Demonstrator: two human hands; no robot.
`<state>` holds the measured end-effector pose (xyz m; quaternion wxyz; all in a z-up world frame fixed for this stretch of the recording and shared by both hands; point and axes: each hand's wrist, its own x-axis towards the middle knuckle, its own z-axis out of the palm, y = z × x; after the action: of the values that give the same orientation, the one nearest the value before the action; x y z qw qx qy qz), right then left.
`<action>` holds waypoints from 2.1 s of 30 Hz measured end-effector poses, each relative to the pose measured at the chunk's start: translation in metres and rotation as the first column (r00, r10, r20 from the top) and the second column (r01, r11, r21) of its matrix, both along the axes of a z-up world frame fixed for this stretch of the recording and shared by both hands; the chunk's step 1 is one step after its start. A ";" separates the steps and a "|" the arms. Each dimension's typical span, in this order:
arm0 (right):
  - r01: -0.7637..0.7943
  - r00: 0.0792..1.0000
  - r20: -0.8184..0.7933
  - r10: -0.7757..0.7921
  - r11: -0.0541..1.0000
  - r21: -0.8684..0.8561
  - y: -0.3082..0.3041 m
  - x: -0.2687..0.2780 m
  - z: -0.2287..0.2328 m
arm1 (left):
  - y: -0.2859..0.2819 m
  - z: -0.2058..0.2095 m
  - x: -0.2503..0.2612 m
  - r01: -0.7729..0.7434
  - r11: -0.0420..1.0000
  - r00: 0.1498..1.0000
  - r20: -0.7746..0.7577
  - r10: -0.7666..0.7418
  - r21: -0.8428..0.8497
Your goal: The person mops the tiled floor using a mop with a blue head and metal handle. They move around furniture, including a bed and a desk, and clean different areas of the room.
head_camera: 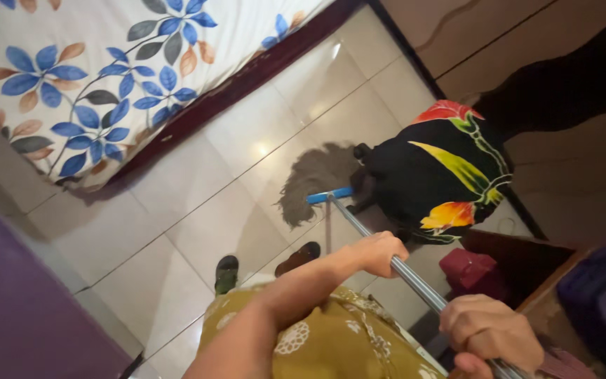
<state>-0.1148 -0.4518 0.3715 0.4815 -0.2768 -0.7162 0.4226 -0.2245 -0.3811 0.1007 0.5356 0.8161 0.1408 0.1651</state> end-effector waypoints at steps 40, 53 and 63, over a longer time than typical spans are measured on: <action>0.351 0.912 0.258 -0.319 0.932 -0.087 -0.162 -0.268 -0.008 | -0.166 -0.032 -0.191 0.460 0.887 0.887 -0.033 -0.462 -0.043; -0.571 0.815 -0.152 0.559 0.820 -0.047 -0.086 -0.307 0.004 | -0.151 0.027 -0.377 -0.475 0.879 0.879 0.062 0.472 0.034; -0.684 0.718 0.077 0.692 0.722 -0.106 -0.011 -0.470 -0.061 | -0.149 -0.044 -0.527 -0.941 -0.190 -0.153 0.149 0.977 0.279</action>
<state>-0.5848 -0.4624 0.3102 0.2398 -0.0306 -0.7780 0.5799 -0.7515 -0.5302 0.0564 0.0847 0.5001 0.7145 0.4818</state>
